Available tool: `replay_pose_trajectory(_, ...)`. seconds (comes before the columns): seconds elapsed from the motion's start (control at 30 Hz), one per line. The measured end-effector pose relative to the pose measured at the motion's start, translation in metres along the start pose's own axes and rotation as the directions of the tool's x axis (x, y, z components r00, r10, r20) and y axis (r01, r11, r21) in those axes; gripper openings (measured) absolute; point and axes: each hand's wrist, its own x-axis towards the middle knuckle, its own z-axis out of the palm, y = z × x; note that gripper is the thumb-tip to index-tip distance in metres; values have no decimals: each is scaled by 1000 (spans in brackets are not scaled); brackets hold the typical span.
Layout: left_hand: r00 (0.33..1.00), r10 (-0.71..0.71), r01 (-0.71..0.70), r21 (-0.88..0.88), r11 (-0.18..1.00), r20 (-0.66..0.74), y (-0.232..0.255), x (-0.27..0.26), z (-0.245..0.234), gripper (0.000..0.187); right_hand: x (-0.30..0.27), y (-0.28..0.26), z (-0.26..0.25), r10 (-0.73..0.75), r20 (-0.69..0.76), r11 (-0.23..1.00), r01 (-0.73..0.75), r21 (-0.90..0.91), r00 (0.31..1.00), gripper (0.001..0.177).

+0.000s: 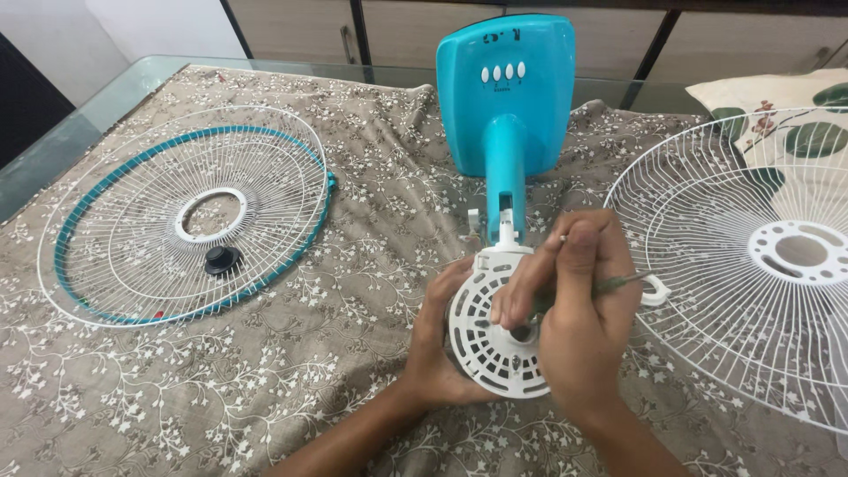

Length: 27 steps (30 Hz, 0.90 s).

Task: The person reassembles a disassembled electric fan on a table. They attach the motor housing to the fan neck, secure it with a screw, then install the front grille, fan blades, and rear grille, finishing by tightening the central cap.

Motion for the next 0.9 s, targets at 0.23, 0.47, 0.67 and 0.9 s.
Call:
replay_pose_trajectory(0.23, 999, 4, -2, -44, 999, 40, -6, -3, 4, 123, 18, -19, -19, -131, 32, 980, 134, -144, 991, 24)
replay_pose_trajectory(0.47, 996, 74, -79, 121, 990, 46, -15, 1, 0, 128, 41, -33, -45, 207, -50, 665, -178, -726, 977, 38)
replay_pose_trajectory(0.67, 995, 90, -97, 216, 972, 42, -9, 12, -2, 137, 43, -18, -64, 512, -113, 387, -346, -855, 852, 47)
replay_pose_trajectory(0.9, 1000, -19, 15, 202, 979, 16, 18, 18, 15, 125, -26, 2, -63, 244, -151, 615, -274, -740, 958, 48)
